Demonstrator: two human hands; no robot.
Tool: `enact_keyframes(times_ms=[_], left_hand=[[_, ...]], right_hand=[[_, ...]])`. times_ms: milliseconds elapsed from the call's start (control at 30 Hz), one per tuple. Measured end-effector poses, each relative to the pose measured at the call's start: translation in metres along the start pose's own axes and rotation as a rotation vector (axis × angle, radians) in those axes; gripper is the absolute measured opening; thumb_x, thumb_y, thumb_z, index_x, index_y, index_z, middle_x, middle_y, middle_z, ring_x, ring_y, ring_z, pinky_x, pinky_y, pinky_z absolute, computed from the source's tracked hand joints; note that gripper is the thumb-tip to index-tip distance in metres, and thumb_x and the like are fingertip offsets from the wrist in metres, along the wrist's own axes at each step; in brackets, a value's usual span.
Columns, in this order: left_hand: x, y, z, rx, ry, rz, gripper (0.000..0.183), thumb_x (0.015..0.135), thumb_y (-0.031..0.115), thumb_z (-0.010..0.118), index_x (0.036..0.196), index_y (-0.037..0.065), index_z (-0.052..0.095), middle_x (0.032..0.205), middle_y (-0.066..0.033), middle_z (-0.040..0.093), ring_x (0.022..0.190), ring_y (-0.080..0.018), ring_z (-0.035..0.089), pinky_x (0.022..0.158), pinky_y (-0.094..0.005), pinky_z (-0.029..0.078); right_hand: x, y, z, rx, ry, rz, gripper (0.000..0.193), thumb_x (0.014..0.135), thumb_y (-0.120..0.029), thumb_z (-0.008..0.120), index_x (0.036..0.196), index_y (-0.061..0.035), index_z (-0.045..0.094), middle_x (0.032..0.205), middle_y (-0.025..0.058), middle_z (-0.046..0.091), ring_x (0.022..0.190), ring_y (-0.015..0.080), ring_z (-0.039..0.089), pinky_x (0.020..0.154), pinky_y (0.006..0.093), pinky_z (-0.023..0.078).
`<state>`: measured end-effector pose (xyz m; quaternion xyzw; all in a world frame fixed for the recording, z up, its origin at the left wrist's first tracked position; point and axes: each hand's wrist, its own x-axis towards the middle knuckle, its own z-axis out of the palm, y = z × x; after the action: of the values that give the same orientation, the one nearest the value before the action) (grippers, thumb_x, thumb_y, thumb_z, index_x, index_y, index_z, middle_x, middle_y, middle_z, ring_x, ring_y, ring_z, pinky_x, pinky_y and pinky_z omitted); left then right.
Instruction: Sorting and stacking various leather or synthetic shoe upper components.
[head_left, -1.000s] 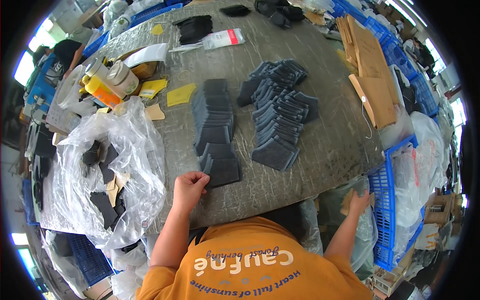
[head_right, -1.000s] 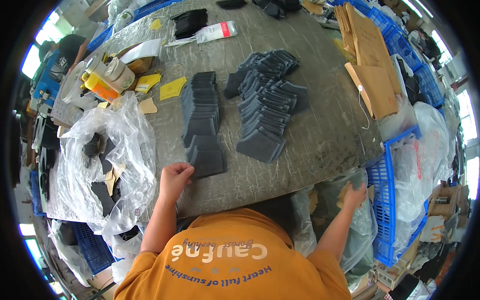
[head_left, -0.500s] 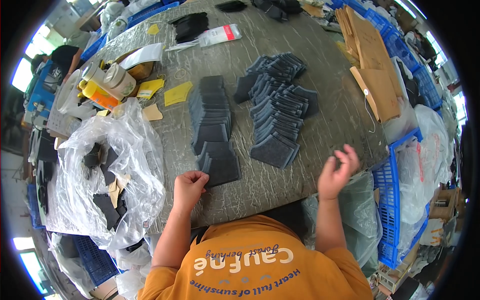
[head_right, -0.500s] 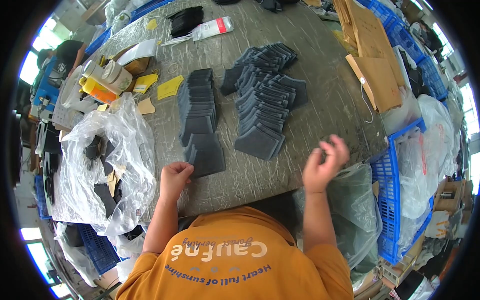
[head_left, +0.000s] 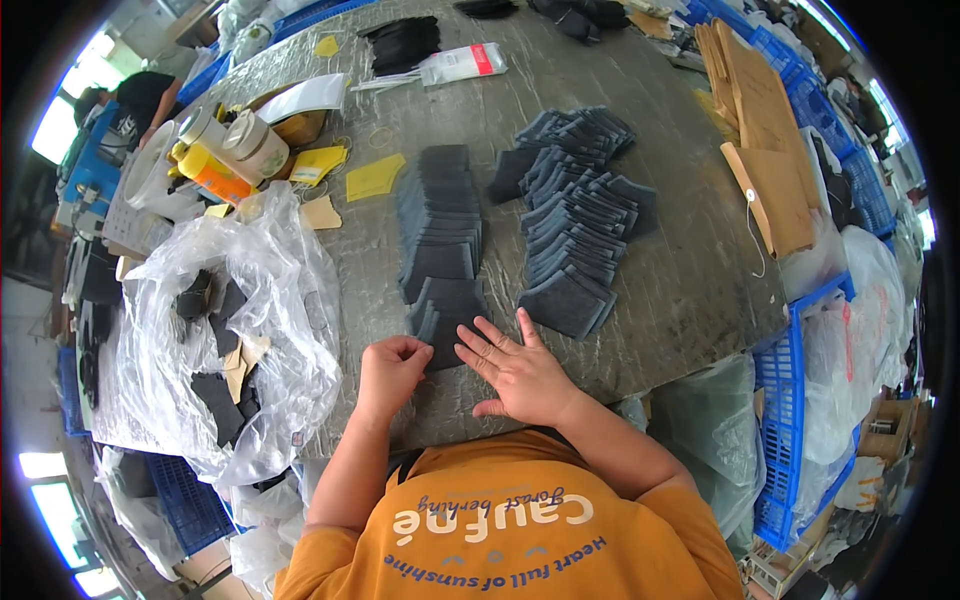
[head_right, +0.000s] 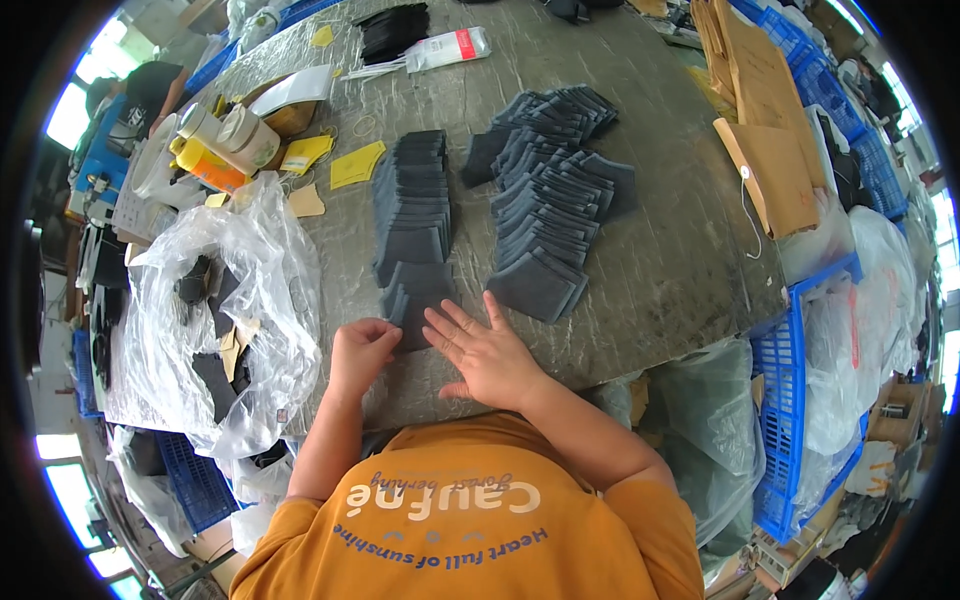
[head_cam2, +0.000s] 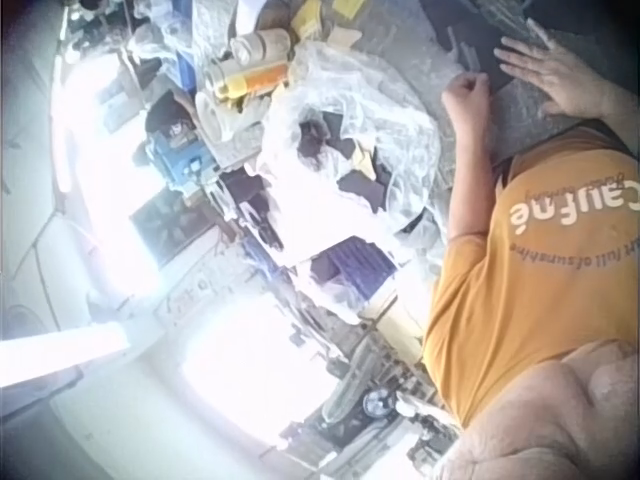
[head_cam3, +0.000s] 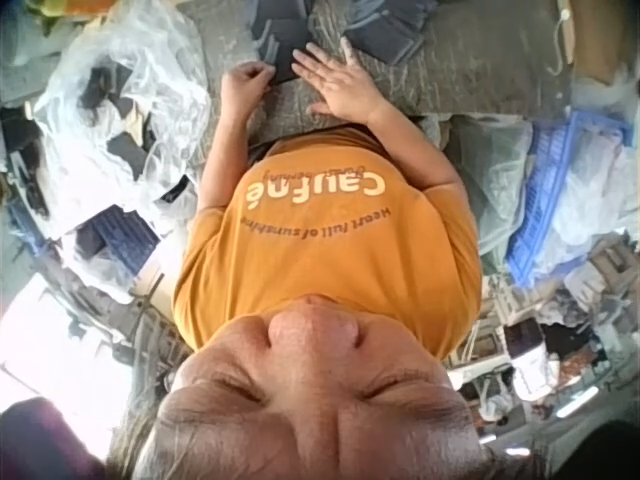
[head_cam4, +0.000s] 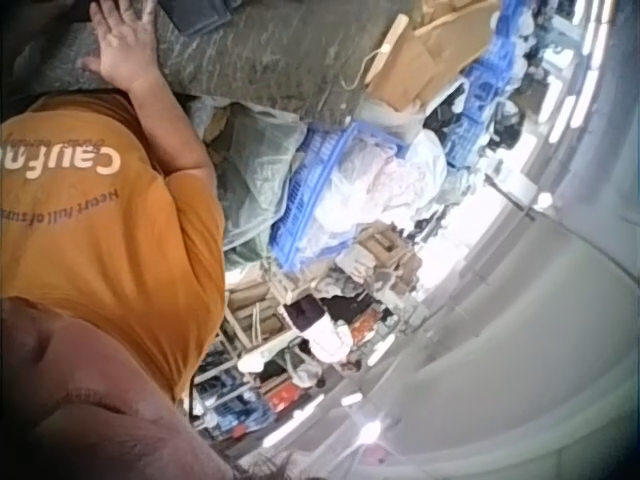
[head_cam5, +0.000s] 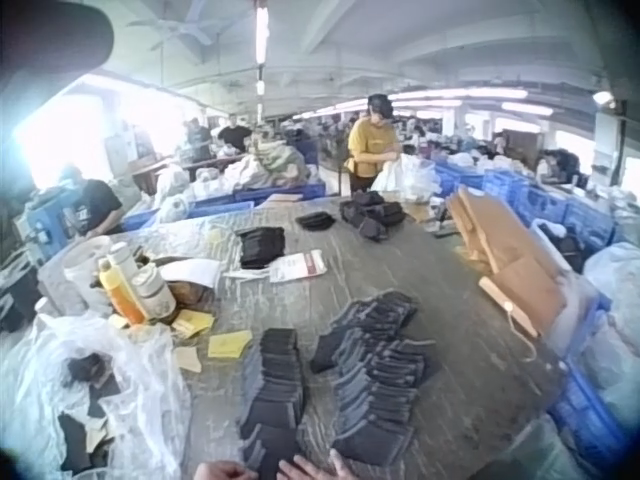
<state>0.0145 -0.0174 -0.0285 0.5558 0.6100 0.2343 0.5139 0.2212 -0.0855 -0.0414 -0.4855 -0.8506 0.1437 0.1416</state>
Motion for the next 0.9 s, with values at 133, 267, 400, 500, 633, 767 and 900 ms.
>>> enact_keyframes(times_ms=[133, 267, 400, 500, 633, 767, 900], left_hand=[[0.004, -0.001, -0.003, 0.228, -0.018, 0.112, 0.016, 0.077, 0.014, 0.069, 0.078, -0.002, 0.066, 0.061, -0.0071, 0.062, 0.053, -0.0120, 0.057, 0.051, -0.0270, 0.045], [0.011, 0.004, -0.009, 0.474, -0.065, 0.170, 0.019, 0.073, 0.016, 0.071, 0.076, -0.001, 0.063, 0.060, -0.0131, 0.061, 0.054, -0.0213, 0.059, 0.054, -0.0336, 0.046], [0.008, 0.016, -0.006, 0.612, -0.084, 0.157, 0.018, 0.073, 0.015, 0.071, 0.076, 0.000, 0.063, 0.067, -0.0145, 0.062, 0.062, -0.0286, 0.061, 0.059, -0.0368, 0.048], [0.001, 0.000, 0.002, 0.640, 0.020, 0.432, 0.014, 0.074, 0.012, 0.069, 0.078, 0.001, 0.061, 0.075, -0.0148, 0.062, 0.070, -0.0340, 0.059, 0.066, -0.0400, 0.049], [-0.009, -0.004, 0.008, 0.559, 0.195, 0.813, 0.012, 0.074, 0.001, 0.067, 0.078, 0.002, 0.056, 0.076, -0.0147, 0.060, 0.071, -0.0365, 0.058, 0.067, -0.0416, 0.048], [-0.025, -0.005, 0.017, 0.062, 0.095, 0.494, 0.014, 0.082, 0.001, 0.065, 0.092, 0.001, 0.055, 0.085, -0.0132, 0.066, 0.073, -0.0216, 0.065, 0.066, -0.0314, 0.052], [-0.022, -0.011, 0.019, -0.137, 0.125, 0.453, 0.018, 0.084, 0.002, 0.062, 0.102, -0.001, 0.057, 0.086, -0.0127, 0.068, 0.073, -0.0191, 0.067, 0.070, -0.0299, 0.053]], right_hand=[[0.005, -0.004, -0.005, -0.078, -0.017, 0.040, 0.077, 0.069, -0.056, 0.065, 0.132, -0.0147, 0.050, 0.146, 0.0017, 0.035, 0.137, 0.0204, 0.027, 0.105, 0.0676, 0.012], [0.011, -0.012, -0.015, -0.118, -0.035, 0.070, 0.072, 0.068, -0.056, 0.066, 0.128, -0.0179, 0.054, 0.142, 0.0013, 0.039, 0.134, 0.0199, 0.030, 0.103, 0.0680, 0.015], [0.014, -0.008, -0.008, -0.100, 0.038, 0.063, 0.065, 0.068, -0.051, 0.069, 0.121, -0.0169, 0.058, 0.135, 0.0028, 0.044, 0.129, 0.0210, 0.035, 0.101, 0.0648, 0.020], [0.024, 0.003, 0.000, 0.017, 0.117, 0.090, 0.049, 0.072, -0.040, 0.071, 0.112, -0.0154, 0.061, 0.126, 0.0044, 0.050, 0.122, 0.0225, 0.042, 0.100, 0.0582, 0.025], [0.039, 0.002, -0.002, 0.047, 0.576, 0.206, 0.020, 0.079, -0.020, 0.068, 0.096, -0.0118, 0.063, 0.107, 0.0050, 0.059, 0.103, 0.0242, 0.054, 0.094, 0.0439, 0.031], [0.030, 0.006, -0.012, 0.234, 0.485, 0.248, 0.012, 0.077, -0.015, 0.068, 0.089, -0.0119, 0.065, 0.080, 0.0030, 0.066, 0.079, 0.0209, 0.061, 0.084, 0.0382, 0.035], [0.002, 0.018, -0.044, -0.265, 0.432, 0.465, 0.044, 0.073, -0.020, 0.072, 0.116, -0.0166, 0.058, 0.117, 0.0083, 0.058, 0.113, 0.0268, 0.050, 0.092, 0.0502, 0.034]])
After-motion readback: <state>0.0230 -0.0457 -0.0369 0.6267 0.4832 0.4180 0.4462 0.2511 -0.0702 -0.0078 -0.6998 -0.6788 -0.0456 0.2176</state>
